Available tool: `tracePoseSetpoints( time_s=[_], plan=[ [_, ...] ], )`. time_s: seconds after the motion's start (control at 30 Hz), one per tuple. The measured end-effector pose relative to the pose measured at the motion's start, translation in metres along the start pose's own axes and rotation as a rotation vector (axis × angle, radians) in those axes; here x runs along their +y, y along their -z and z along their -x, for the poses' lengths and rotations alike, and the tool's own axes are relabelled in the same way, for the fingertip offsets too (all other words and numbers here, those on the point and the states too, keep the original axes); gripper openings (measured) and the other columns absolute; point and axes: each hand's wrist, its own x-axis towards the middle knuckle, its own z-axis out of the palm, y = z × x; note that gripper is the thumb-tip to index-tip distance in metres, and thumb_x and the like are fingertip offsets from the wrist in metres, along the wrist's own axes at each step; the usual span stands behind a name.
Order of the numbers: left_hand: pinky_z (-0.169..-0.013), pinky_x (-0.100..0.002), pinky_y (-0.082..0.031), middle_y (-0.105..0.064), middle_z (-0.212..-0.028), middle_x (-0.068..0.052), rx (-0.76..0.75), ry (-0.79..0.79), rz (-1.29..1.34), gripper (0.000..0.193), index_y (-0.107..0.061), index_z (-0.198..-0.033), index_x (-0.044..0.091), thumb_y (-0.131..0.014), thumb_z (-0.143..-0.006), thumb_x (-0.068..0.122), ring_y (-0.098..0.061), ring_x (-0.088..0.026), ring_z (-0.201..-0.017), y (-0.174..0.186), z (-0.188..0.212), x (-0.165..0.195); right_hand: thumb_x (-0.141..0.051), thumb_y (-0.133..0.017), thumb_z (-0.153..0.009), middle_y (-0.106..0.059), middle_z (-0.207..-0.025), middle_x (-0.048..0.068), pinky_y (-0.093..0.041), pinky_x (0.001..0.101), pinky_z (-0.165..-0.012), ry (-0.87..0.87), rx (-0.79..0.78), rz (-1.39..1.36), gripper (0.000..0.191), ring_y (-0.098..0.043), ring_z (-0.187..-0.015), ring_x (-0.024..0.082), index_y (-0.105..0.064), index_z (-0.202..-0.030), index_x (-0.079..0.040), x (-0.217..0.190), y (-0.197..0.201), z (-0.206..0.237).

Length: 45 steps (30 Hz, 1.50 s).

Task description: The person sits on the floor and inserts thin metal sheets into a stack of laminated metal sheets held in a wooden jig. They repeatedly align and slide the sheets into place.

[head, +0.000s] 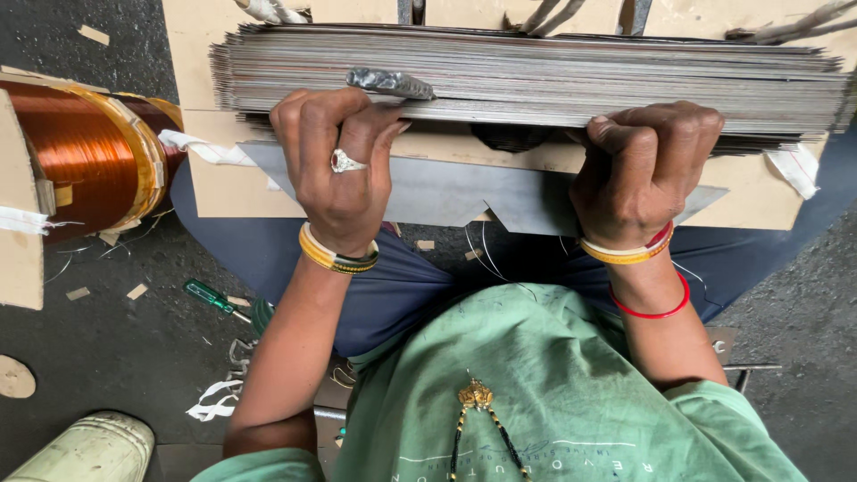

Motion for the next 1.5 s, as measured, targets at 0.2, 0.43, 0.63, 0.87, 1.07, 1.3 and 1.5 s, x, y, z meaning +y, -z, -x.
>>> tracePoseSetpoints(
  time_s=[0.2, 0.43, 0.63, 0.87, 1.07, 1.3, 1.5],
  plan=[
    [-0.095, -0.041, -0.047, -0.057, -0.112, -0.007, 0.03, 0.085, 0.008, 0.028, -0.069, -0.105, 0.005, -0.09, -0.088, -0.002, -0.052, -0.028, -0.11, -0.005, 0.006, 0.006, 0.012, -0.074, -0.099, -0.056, -0.106, 0.013, -0.043, 0.0405, -0.087, 0.006, -0.015, 0.011, 0.02, -0.052, -0.098, 0.031, -0.061, -0.103, -0.002, 0.002, -0.003, 0.004],
    [-0.092, -0.04, -0.047, -0.056, -0.108, -0.005, 0.063, 0.078, 0.02, 0.027, -0.068, -0.1, 0.006, -0.09, -0.086, -0.001, -0.054, -0.026, -0.109, -0.003, 0.001, 0.01, 0.01, -0.081, -0.097, -0.06, -0.108, 0.012, -0.046, 0.0395, -0.085, -0.009, 0.004, -0.067, 0.023, -0.055, -0.101, 0.03, -0.065, -0.107, -0.003, 0.0, 0.005, -0.003],
    [-0.092, -0.038, -0.048, -0.057, -0.112, -0.005, 0.04, 0.102, 0.045, 0.027, -0.069, -0.104, 0.007, -0.089, -0.087, 0.001, -0.055, -0.025, -0.111, 0.0, -0.001, 0.011, 0.012, -0.075, -0.09, -0.058, -0.114, 0.012, -0.049, 0.0379, -0.094, -0.059, -0.022, -0.162, 0.033, -0.057, -0.11, 0.028, -0.066, -0.118, -0.002, 0.004, 0.021, 0.002],
    [-0.101, -0.043, -0.043, -0.06, -0.113, -0.004, -0.005, 0.025, -0.007, 0.027, -0.072, -0.108, 0.006, -0.089, -0.088, 0.004, -0.056, -0.026, -0.113, 0.002, -0.003, 0.008, 0.012, -0.077, -0.091, -0.061, -0.106, 0.009, -0.048, 0.0367, -0.087, -0.105, -0.061, -0.129, 0.025, -0.057, -0.103, 0.028, -0.069, -0.108, -0.004, 0.01, 0.025, 0.001],
    [-0.098, -0.044, -0.044, -0.059, -0.106, -0.005, 0.004, 0.038, 0.006, 0.026, -0.073, -0.106, 0.006, -0.091, -0.087, 0.005, -0.057, -0.026, -0.108, 0.0, -0.003, 0.005, 0.008, -0.084, -0.096, -0.061, -0.101, 0.009, -0.047, 0.0375, -0.082, -0.081, -0.111, -0.113, 0.02, -0.057, -0.097, 0.028, -0.069, -0.103, -0.003, 0.01, 0.033, -0.006],
    [-0.095, -0.037, -0.051, -0.06, -0.11, -0.004, 0.094, 0.037, 0.037, 0.026, -0.074, -0.107, 0.008, -0.09, -0.088, 0.0, -0.058, -0.024, -0.113, 0.006, 0.0, -0.005, 0.013, -0.084, -0.097, -0.057, -0.111, 0.013, -0.052, 0.0335, -0.083, -0.211, 0.062, -0.202, 0.024, -0.061, -0.105, 0.027, -0.073, -0.11, -0.003, 0.008, 0.022, 0.012],
    [-0.088, -0.035, -0.051, -0.06, -0.103, -0.004, 0.121, 0.092, 0.034, 0.025, -0.075, -0.104, 0.007, -0.094, -0.09, -0.003, -0.057, -0.023, -0.107, 0.017, 0.008, -0.017, 0.013, -0.085, -0.099, -0.062, -0.11, 0.008, -0.051, 0.0375, -0.094, -0.099, 0.097, -0.067, 0.022, -0.059, -0.104, 0.027, -0.074, -0.108, -0.003, 0.016, 0.021, 0.022]
  ],
)
